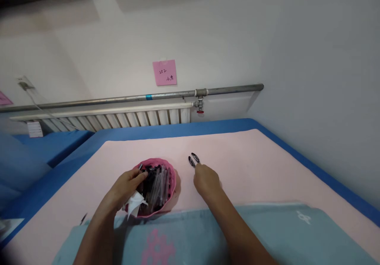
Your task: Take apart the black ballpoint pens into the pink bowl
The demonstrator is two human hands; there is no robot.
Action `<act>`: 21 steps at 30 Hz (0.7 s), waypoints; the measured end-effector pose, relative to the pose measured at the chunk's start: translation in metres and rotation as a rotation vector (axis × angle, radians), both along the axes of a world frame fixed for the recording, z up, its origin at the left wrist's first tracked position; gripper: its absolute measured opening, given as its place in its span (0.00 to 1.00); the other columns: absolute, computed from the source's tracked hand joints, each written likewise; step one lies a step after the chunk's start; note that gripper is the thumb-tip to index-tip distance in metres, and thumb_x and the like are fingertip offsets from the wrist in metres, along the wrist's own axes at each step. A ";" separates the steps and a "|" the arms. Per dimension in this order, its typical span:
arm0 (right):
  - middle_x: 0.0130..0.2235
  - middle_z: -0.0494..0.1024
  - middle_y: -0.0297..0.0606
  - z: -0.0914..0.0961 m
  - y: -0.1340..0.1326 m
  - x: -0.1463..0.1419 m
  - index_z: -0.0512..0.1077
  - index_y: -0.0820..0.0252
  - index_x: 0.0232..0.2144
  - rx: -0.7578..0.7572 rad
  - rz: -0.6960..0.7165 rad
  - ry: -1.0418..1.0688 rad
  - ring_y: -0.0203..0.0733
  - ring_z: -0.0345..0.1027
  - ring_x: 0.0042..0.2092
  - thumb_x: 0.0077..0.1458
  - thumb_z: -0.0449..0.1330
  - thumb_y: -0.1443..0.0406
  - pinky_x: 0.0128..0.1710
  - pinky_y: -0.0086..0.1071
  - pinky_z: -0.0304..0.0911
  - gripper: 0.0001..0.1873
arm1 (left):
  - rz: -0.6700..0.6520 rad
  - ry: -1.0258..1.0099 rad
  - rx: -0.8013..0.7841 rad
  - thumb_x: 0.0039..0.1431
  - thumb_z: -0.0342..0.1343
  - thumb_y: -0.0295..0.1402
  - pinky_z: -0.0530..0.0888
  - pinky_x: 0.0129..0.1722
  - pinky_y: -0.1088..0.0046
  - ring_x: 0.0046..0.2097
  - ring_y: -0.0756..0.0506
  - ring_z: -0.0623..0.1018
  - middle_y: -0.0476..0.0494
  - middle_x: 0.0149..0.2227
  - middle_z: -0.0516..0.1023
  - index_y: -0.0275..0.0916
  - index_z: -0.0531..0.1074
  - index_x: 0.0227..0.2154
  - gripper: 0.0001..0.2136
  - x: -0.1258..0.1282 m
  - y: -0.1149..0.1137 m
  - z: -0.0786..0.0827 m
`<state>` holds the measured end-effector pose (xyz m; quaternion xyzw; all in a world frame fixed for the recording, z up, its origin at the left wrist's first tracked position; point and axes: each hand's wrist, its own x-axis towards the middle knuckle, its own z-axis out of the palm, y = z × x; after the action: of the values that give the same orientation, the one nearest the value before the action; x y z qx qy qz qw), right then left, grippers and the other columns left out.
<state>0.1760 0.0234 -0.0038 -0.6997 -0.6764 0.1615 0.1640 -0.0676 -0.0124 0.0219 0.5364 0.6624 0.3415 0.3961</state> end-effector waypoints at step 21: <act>0.15 0.59 0.24 0.034 -0.039 -0.043 0.69 0.61 0.21 -0.489 0.281 1.087 0.27 0.44 0.17 0.38 0.55 0.69 0.17 0.26 0.38 0.03 | 0.267 -0.804 0.069 0.33 0.69 0.38 0.57 0.15 0.82 0.15 0.58 0.61 0.57 0.13 0.64 0.36 0.65 0.19 0.18 -0.026 -0.001 0.021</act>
<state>0.1335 -0.0152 0.0303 -0.4387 -0.5250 0.6660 0.2972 -0.0938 -0.0132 0.0426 0.2830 0.5071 0.5937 0.5571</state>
